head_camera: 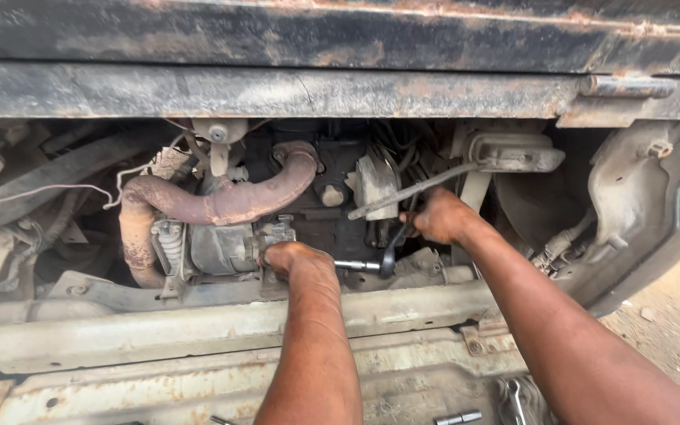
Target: The person uses a ratchet and socket to loosen and remove bolts from a component under the front of a vehicle. After removing the bolts, the person detaches the component and sets it aside.
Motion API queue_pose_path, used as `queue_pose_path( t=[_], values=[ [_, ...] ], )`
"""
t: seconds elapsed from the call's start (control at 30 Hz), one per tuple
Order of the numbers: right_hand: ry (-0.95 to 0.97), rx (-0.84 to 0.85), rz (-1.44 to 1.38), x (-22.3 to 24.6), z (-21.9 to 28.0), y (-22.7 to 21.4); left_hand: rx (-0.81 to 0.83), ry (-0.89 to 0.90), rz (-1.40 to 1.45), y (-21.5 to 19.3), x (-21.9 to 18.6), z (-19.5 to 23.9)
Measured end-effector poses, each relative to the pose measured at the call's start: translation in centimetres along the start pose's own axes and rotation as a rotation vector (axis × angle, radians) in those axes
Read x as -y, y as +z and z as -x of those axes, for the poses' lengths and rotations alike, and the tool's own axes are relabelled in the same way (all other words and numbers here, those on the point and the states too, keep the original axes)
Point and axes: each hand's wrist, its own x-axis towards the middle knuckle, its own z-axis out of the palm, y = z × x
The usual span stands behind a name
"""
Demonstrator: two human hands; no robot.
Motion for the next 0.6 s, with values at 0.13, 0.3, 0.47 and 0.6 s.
queue_pose_path(
  t=[0.13,0.3,0.47,0.6],
  values=[
    [0.054,-0.112,0.158,-0.4,-0.8,0.4,-0.196,0.119,0.164,0.9,-3.4,1.2],
    [0.083,0.001,0.356,-0.1,-1.5,1.4,-0.258,0.525,0.599,2.6,-3.2,-2.9],
    [0.081,-0.088,0.117,0.9,-0.3,0.0,-0.172,0.81,0.149,3.9,-2.9,-8.8],
    [-0.059,-0.169,0.016,0.7,1.4,1.0,-0.171,0.792,-0.049,4.1,-7.7,-11.8]
  ],
)
